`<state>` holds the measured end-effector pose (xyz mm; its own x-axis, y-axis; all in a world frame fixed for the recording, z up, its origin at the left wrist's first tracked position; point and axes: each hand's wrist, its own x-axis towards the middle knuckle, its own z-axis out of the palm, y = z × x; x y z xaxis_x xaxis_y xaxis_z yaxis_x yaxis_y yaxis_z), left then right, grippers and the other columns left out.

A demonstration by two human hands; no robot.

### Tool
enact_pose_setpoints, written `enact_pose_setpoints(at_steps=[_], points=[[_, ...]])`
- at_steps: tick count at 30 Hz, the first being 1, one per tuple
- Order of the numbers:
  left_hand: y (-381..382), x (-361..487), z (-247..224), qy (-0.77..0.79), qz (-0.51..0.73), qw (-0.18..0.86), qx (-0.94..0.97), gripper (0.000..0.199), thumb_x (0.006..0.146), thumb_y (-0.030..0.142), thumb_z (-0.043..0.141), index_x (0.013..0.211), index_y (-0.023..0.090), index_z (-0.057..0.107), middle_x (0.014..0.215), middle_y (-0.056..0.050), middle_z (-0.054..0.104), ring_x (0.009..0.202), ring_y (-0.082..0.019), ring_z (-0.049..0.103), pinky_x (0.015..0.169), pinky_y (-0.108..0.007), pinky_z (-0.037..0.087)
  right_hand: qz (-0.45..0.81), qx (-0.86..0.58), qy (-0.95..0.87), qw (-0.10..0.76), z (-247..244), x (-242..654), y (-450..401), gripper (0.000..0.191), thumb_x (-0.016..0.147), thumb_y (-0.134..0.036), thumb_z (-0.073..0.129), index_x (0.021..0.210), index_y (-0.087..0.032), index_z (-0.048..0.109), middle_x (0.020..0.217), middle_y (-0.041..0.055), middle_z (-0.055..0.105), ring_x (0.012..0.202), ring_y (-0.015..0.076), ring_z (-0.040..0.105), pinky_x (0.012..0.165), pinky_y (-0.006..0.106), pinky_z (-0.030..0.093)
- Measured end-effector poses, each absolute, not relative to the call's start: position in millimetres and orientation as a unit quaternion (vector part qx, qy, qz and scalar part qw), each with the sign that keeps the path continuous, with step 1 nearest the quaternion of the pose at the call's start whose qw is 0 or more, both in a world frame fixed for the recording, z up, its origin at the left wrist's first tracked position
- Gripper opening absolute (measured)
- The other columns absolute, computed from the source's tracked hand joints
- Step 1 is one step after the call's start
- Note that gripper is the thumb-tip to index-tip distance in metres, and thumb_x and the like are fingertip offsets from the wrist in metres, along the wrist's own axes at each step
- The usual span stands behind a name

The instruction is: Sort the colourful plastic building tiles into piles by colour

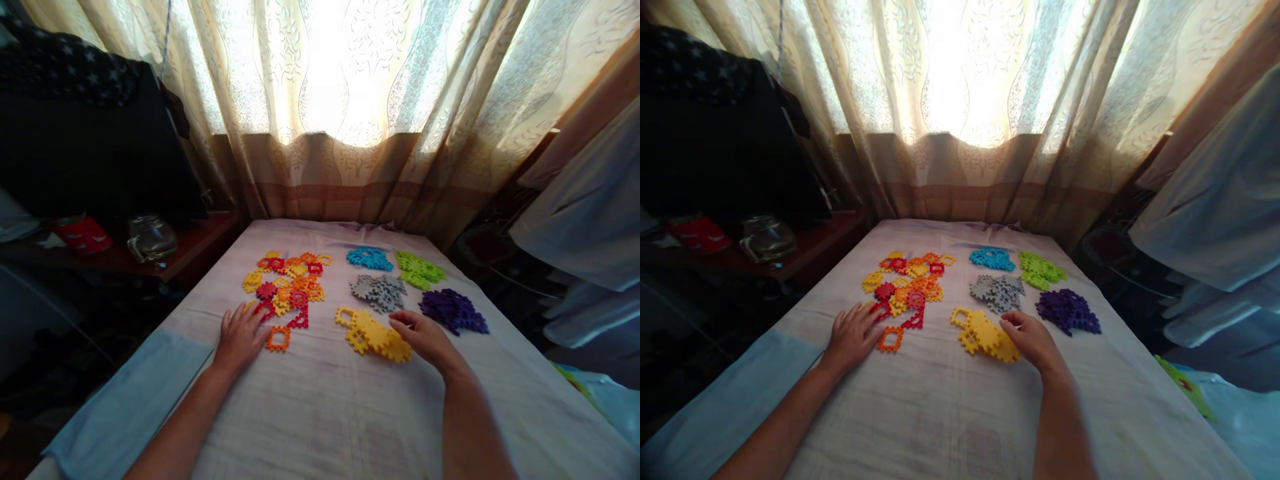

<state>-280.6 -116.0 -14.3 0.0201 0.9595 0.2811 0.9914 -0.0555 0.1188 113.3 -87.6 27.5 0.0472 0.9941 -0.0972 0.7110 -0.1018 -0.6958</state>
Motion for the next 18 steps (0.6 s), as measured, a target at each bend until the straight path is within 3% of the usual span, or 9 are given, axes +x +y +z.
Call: enact_pose_setpoints(at_steps=[3, 8, 13, 16, 18], points=[[-122.6, -278.3, -12.4, -0.658, -0.149, 0.056, -0.736, 0.034, 0.09, 0.04, 0.05, 0.119, 0.033, 0.065, 0.138, -0.005, 0.058, 0.136, -0.031, 0.041, 0.112, -0.058, 0.021, 0.25, -0.693, -0.638, 0.227, 33.6, 107.0, -86.8, 0.03, 0.081, -0.038, 0.051, 0.094, -0.02, 0.071, 0.087, 0.0053, 0.074, 0.073, 0.0202, 0.065, 0.071, 0.031, 0.049], [-133.4, -290.2, -15.6, -0.619, -0.22, 0.084, -0.75, 0.03, 0.092, 0.037, 0.045, 0.088, 0.026, 0.073, 0.122, -0.006, 0.069, 0.127, -0.028, 0.052, 0.113, -0.055, 0.024, 0.219, -0.646, -0.695, 0.226, 41.9, 73.1, -87.7, 0.029, 0.085, -0.036, 0.049, 0.097, -0.021, 0.071, 0.096, 0.0054, 0.074, 0.079, 0.0195, 0.066, 0.075, 0.03, 0.048], [-127.1, -303.6, -26.6, -0.604, -0.332, 0.066, -0.722, 0.035, 0.092, 0.041, 0.042, 0.095, 0.023, 0.072, 0.104, -0.007, 0.075, 0.11, -0.025, 0.064, 0.107, -0.051, 0.036, 0.189, -0.573, -0.766, 0.224, 32.3, 15.1, -94.8, 0.025, 0.088, -0.028, 0.05, 0.101, -0.021, 0.07, 0.101, 0.0051, 0.072, 0.088, 0.0178, 0.066, 0.081, 0.028, 0.047], [-119.4, -308.4, -28.8, -0.613, -0.41, 0.02, -0.675, 0.041, 0.092, 0.046, 0.038, 0.088, 0.021, 0.071, 0.098, -0.009, 0.075, 0.101, -0.023, 0.067, 0.099, -0.042, 0.047, 0.169, -0.534, -0.798, 0.222, 23.3, -22.4, -87.6, 0.03, 0.088, -0.023, 0.053, 0.115, -0.022, 0.067, 0.119, 0.0076, 0.066, 0.108, 0.0186, 0.062, 0.094, 0.03, 0.044], [-116.7, -310.6, -27.4, -0.628, -0.45, -0.016, -0.635, 0.045, 0.091, 0.05, 0.037, 0.079, 0.021, 0.069, 0.098, -0.009, 0.075, 0.098, -0.022, 0.068, 0.095, -0.037, 0.05, 0.141, -0.541, -0.801, 0.216, 19.1, -44.0, -73.6, 0.039, 0.088, -0.027, 0.056, 0.127, -0.023, 0.06, 0.136, 0.0112, 0.056, 0.125, 0.0222, 0.051, 0.103, 0.035, 0.038]])
